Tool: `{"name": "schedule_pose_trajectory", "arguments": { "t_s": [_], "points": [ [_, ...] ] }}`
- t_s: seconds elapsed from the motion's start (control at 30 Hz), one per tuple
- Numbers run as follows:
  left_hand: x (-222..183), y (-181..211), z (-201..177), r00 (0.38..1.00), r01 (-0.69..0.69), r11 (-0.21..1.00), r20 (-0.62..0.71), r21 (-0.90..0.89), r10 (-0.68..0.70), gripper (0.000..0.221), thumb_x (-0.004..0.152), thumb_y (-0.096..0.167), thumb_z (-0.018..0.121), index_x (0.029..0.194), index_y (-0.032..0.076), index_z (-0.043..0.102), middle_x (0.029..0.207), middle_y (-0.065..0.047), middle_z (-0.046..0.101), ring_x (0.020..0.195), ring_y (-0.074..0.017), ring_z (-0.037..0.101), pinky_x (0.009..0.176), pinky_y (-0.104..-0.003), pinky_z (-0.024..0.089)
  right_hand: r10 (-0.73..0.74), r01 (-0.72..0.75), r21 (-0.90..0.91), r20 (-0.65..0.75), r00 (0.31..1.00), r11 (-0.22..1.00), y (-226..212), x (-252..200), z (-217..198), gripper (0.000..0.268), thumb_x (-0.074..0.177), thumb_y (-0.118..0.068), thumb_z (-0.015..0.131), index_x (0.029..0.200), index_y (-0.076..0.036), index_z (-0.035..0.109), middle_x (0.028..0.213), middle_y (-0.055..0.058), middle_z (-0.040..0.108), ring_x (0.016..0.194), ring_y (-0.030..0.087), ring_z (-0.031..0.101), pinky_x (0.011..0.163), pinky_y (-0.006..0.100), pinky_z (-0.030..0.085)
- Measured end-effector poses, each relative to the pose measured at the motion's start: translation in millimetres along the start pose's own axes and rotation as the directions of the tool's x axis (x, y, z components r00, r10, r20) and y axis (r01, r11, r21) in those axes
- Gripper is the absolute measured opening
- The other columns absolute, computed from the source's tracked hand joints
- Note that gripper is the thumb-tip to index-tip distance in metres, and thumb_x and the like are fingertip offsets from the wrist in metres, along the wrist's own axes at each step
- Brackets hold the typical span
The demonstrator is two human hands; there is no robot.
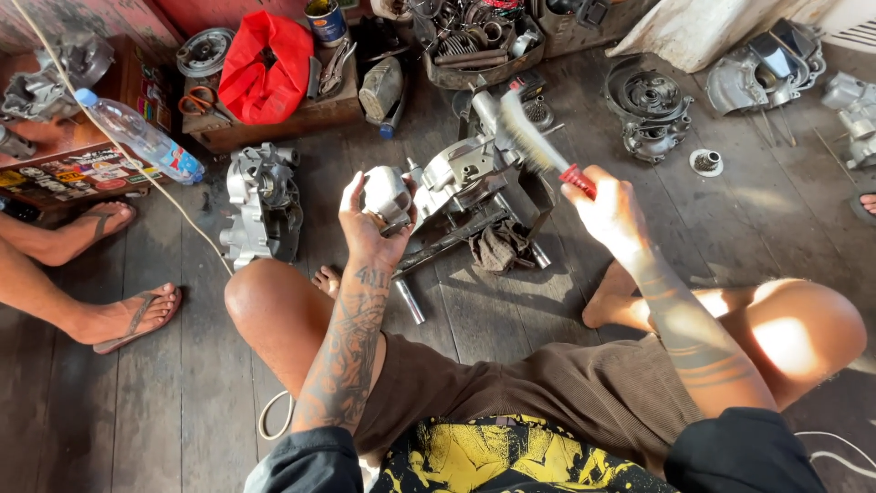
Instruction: The person cleans a motorcycle engine component by hand using a wire brush to scrub the surface and a screwdriver to scrape debris from crevices.
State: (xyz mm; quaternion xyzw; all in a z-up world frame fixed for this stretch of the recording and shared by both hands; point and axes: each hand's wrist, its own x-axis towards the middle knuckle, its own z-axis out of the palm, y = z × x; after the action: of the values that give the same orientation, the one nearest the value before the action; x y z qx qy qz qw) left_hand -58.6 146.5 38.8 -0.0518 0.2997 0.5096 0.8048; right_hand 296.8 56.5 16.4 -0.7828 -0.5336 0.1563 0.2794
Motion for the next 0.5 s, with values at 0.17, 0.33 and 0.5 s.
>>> {"name": "schedule_pose_trajectory", "arguments": {
  "t_s": [0.17, 0.33, 0.5],
  "points": [
    [-7.8, -0.2, 5.6, 1.0, 0.004, 1.0, -0.011, -0.007, -0.004, 0.046, 0.078, 0.037, 0.073, 0.104, 0.0, 0.068, 0.102, -0.022, 0.074, 0.09, -0.0357, 0.075, 0.072, -0.039, 0.056, 0.075, -0.075, 0.068, 0.006, 0.997, 0.995, -15.5, -16.8, 7.5, 0.026, 0.099, -0.033, 0.07, 0.118, -0.016, 0.068, 0.074, 0.013, 0.071, 0.078, 0.034, 0.073, 0.072, 0.05, 0.053],
    [-10.1, -4.9, 5.3, 1.0, 0.025, 1.0, -0.002, 0.004, -0.025, 0.044, 0.079, 0.037, 0.073, 0.103, 0.001, 0.067, 0.102, -0.022, 0.074, 0.091, -0.036, 0.075, 0.071, -0.04, 0.055, 0.056, -0.063, 0.053, 0.128, 0.99, 0.997, -71.6, -43.4, 1.4, 0.03, 0.099, -0.024, 0.064, 0.129, -0.022, 0.064, 0.092, 0.02, 0.075, 0.095, 0.043, 0.072, 0.084, 0.056, 0.053],
    [-10.0, -8.9, 7.3, 0.999, 0.036, 0.999, 0.015, 0.039, -0.037, 0.044, 0.079, 0.038, 0.073, 0.102, 0.001, 0.067, 0.101, -0.021, 0.073, 0.09, -0.0357, 0.075, 0.072, -0.041, 0.055, 0.123, -0.114, -0.065, 0.168, 0.978, 0.991, -95.3, -34.2, 13.5, 0.031, 0.103, -0.032, 0.055, 0.134, -0.027, 0.057, 0.102, 0.025, 0.074, 0.101, 0.047, 0.071, 0.094, 0.058, 0.053]
  ]
}}
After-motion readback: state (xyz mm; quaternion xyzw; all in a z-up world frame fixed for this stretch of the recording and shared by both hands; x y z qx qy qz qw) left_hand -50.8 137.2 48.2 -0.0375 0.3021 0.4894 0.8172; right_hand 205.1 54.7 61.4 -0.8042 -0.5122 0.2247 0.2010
